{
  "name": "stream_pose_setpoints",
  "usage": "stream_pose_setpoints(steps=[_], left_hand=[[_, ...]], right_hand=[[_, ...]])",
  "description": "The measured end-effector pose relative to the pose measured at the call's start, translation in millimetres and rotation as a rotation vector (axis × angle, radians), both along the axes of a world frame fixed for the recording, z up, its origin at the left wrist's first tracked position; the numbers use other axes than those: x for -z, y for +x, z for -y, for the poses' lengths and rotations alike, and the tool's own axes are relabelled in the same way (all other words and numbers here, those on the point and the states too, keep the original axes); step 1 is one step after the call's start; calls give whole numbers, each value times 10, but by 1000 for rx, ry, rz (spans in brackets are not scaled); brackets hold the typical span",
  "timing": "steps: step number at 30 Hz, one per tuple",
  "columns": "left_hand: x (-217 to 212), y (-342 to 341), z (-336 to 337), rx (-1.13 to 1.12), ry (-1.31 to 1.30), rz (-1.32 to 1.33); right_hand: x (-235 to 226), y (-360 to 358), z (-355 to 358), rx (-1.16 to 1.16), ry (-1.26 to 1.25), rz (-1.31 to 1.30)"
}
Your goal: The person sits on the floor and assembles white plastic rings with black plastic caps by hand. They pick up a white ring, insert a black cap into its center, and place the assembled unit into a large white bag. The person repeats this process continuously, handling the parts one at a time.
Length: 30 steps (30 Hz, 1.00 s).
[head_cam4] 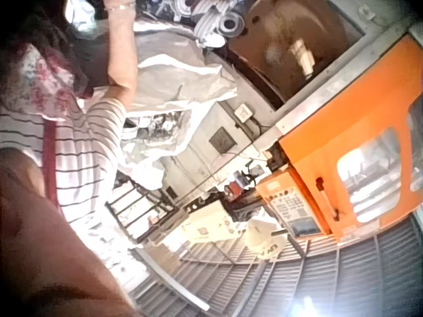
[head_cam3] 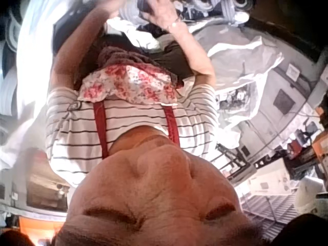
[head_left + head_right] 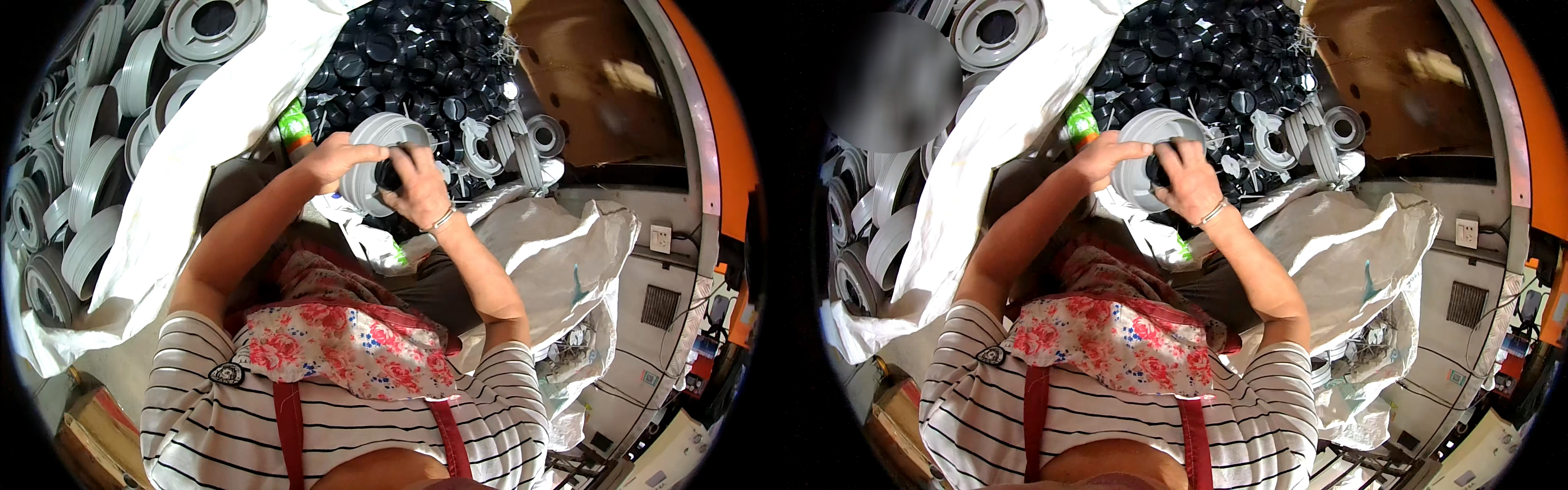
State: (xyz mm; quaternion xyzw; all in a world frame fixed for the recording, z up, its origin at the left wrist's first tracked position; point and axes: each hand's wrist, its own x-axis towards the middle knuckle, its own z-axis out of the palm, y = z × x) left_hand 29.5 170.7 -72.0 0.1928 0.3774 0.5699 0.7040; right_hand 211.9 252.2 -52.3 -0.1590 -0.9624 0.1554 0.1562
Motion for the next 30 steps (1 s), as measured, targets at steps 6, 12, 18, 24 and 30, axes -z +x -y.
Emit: stream_pose_setpoints(steps=[6, 12, 18, 24, 30], left_hand=[[31, 34, -28, -14, -13, 80], [-576, 117, 101, -183, 345, -836], [-1787, -934, 183, -1409, 441, -2230], [-1579, -842, 198, -1340, 628, -1300], [-582, -315, -176, -343, 262, -1063]], right_hand=[[54, -37, -26, 172, -282, -90], [8, 41, -372, 339, -1794, 10], [446, 804, -1902, 740, 120, -58], [1056, 2251, -2815, 1111, -27, 281], [866, 1383, -2139, 974, 96, 457]])
